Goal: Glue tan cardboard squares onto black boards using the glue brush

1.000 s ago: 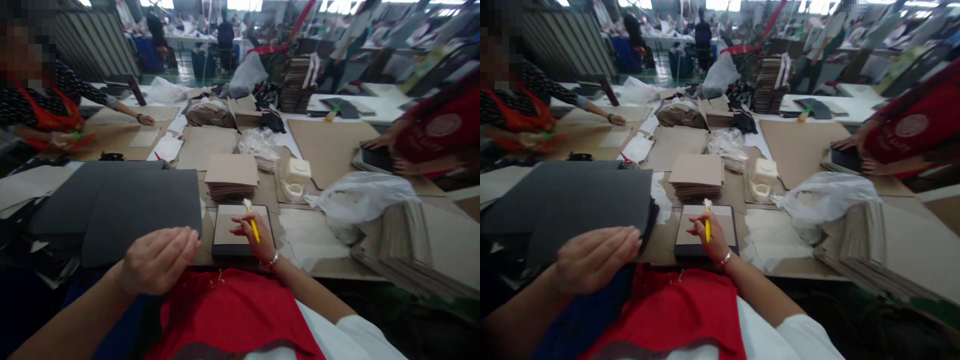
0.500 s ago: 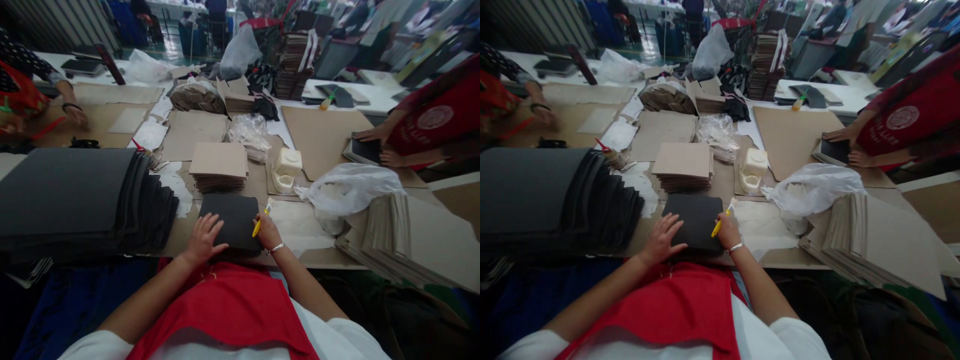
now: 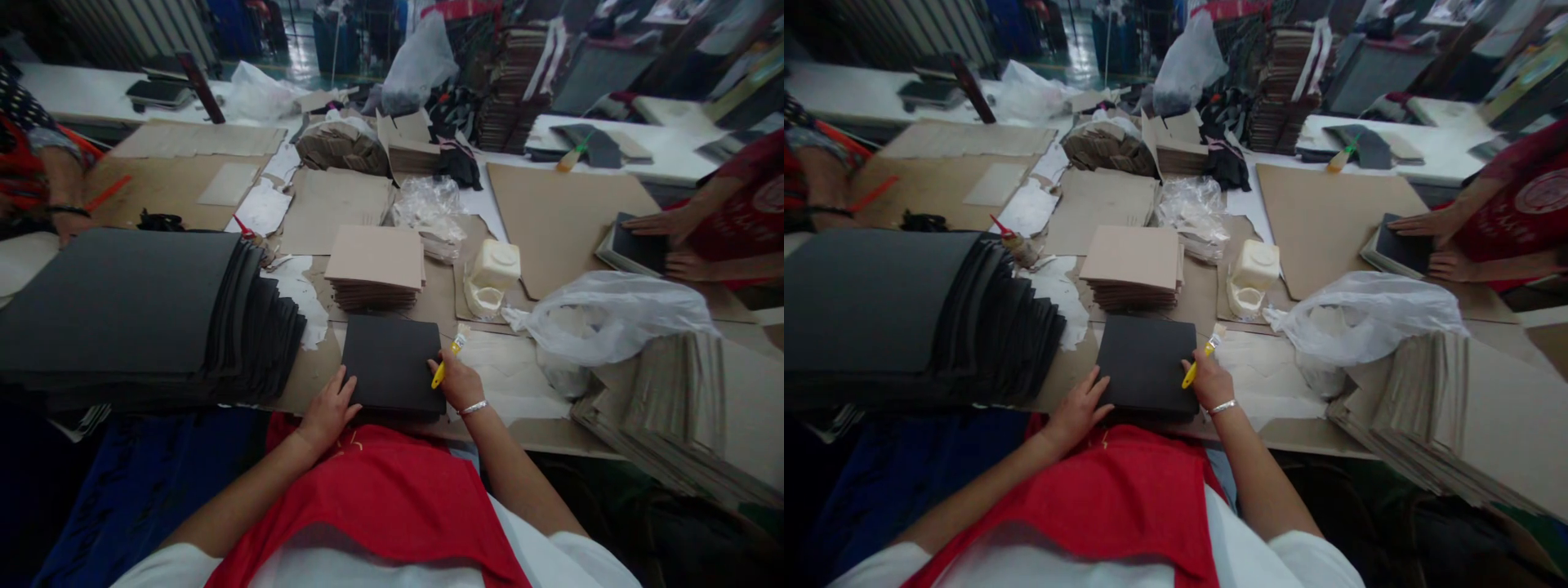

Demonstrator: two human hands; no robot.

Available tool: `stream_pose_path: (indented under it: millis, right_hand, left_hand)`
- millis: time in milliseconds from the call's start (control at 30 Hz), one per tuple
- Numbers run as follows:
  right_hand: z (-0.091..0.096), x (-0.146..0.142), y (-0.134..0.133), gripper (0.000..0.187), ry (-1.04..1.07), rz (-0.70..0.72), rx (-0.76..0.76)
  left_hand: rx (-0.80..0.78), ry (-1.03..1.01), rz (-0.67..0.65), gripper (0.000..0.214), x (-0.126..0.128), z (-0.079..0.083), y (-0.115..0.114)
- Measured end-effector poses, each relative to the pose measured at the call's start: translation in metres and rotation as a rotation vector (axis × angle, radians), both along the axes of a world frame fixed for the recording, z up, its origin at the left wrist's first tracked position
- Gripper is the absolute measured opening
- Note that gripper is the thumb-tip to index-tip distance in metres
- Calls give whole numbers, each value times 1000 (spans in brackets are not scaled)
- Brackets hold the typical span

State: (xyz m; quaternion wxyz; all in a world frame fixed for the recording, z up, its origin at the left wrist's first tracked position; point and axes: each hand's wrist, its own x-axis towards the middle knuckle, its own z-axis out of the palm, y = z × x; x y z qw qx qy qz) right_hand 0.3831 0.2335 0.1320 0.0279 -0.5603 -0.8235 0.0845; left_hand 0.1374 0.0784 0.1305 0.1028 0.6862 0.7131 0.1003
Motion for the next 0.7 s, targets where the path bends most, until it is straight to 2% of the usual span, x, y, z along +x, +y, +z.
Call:
stream_pose_path:
  millis: [100, 167, 200, 233, 300, 367, 467, 567, 633, 700]
  right_hand:
    - [17, 8, 5, 42, 105, -80, 176]
    - [35, 10, 12, 44, 321, -110, 264]
    - [45, 8, 15, 44, 464, -115, 253]
    - [54, 3, 18, 44, 609, -117, 196]
    - [68, -17, 20, 42, 836, -108, -18]
    - [73, -46, 16, 38, 932, -54, -266]
    - [64, -89, 6, 30, 925, 132, -534]
    - [44, -115, 4, 25, 861, 319, -686]
    - [32, -123, 11, 24, 826, 357, -705]
    - [25, -127, 23, 25, 826, 299, -636]
  left_hand:
    - [38, 73, -49, 38, 1, 14, 1]
    - [102, 89, -83, 36, 5, 23, 7]
    - [130, 81, -121, 37, 9, 26, 11]
    - [146, 64, -175, 38, 15, 29, 16]
    - [127, 29, -321, 40, 28, 30, 26]
    - [53, 26, -435, 44, 41, 27, 37]
    - [-75, 56, -481, 46, 53, 22, 46]
    - [-126, 69, -481, 46, 55, 21, 48]
    - [-117, 75, -483, 47, 53, 22, 48]
    - [-105, 80, -488, 48, 52, 24, 48]
